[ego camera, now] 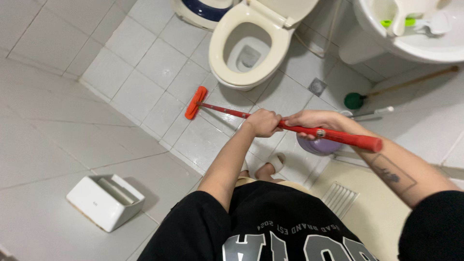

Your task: The person scrubs the tiled floor of a bathroom using a long-handled brush, moving it back and forth around a toilet and a portable bidet tub.

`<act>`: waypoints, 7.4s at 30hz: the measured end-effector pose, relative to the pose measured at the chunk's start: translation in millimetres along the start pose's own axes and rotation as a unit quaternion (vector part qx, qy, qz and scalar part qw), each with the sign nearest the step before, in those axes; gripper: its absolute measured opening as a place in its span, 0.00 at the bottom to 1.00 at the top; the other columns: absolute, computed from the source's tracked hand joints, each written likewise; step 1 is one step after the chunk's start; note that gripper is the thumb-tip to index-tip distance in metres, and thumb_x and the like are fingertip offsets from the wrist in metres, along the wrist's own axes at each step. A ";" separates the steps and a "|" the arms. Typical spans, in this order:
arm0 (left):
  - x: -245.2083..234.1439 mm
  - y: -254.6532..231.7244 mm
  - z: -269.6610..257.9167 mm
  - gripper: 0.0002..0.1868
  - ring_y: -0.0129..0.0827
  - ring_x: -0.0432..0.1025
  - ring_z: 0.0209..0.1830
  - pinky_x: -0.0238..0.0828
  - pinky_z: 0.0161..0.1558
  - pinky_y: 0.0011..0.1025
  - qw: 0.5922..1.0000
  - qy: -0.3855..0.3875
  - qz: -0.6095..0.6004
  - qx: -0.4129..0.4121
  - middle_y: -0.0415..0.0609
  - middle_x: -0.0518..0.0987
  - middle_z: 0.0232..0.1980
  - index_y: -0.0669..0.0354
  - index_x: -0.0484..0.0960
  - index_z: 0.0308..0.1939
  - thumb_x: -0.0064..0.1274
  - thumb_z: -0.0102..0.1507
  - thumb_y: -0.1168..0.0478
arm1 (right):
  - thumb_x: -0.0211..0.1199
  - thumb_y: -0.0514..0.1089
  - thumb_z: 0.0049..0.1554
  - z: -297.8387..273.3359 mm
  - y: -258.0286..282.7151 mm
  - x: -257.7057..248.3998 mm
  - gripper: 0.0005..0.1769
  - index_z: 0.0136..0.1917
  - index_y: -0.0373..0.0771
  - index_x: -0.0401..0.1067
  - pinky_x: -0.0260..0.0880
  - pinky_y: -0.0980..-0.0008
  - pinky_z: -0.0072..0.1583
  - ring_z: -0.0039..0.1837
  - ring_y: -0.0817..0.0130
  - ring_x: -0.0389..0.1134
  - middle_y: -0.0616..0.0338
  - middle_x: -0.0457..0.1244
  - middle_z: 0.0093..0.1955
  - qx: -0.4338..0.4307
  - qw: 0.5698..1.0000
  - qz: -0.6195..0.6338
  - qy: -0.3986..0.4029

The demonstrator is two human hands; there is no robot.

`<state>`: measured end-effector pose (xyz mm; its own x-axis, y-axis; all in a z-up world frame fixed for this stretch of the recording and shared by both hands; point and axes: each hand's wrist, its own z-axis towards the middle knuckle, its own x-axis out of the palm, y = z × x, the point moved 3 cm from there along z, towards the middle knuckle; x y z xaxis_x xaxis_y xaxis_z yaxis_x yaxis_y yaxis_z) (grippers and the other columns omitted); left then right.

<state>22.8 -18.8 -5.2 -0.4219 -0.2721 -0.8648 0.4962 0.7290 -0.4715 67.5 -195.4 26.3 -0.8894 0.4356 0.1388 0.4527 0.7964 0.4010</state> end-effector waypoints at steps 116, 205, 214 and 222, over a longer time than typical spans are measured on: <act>-37.5 691.1 -241.8 0.11 0.54 0.56 0.77 0.51 0.72 0.58 0.831 -0.157 -0.152 -0.511 0.55 0.75 0.62 0.51 0.85 0.46 0.56 0.59 0.62 | 0.44 0.53 0.67 447.8 624.5 106.6 0.28 0.79 0.56 0.55 0.61 0.72 0.27 0.23 0.71 0.57 0.61 0.58 0.26 0.009 0.998 -0.040 0.053; -47.1 650.1 -13.0 0.12 0.50 0.57 0.80 0.53 0.76 0.51 0.941 0.027 0.003 -0.338 0.53 0.78 0.65 0.51 0.86 0.53 0.51 0.68 0.59 | 0.45 0.55 0.69 363.6 512.8 -37.8 0.26 0.77 0.48 0.61 0.56 0.79 0.23 0.22 0.81 0.53 0.69 0.53 0.26 -0.020 0.962 0.271 -0.019; -45.9 408.6 80.7 0.11 0.45 0.78 0.57 0.63 0.69 0.48 0.961 0.051 -0.135 -0.234 0.51 0.86 0.49 0.50 0.89 0.43 0.59 0.61 0.52 | 0.47 0.56 0.66 172.8 369.3 -74.1 0.25 0.74 0.51 0.63 0.54 0.79 0.21 0.20 0.80 0.51 0.68 0.53 0.24 0.086 0.974 0.190 -0.093; -64.1 369.2 78.9 0.15 0.48 0.76 0.58 0.58 0.72 0.52 0.948 0.043 -0.207 -0.238 0.53 0.85 0.50 0.51 0.88 0.46 0.61 0.60 0.50 | 0.48 0.55 0.66 142.8 361.6 -81.3 0.24 0.73 0.51 0.63 0.53 0.78 0.22 0.20 0.80 0.51 0.67 0.52 0.24 0.129 0.976 0.154 -0.081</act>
<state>292.9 218.2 -137.4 -0.5764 -0.5600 -0.5951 -0.1166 0.7772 -0.6184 312.7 117.0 30.7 -0.6960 0.7152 0.0643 0.7169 0.6870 0.1187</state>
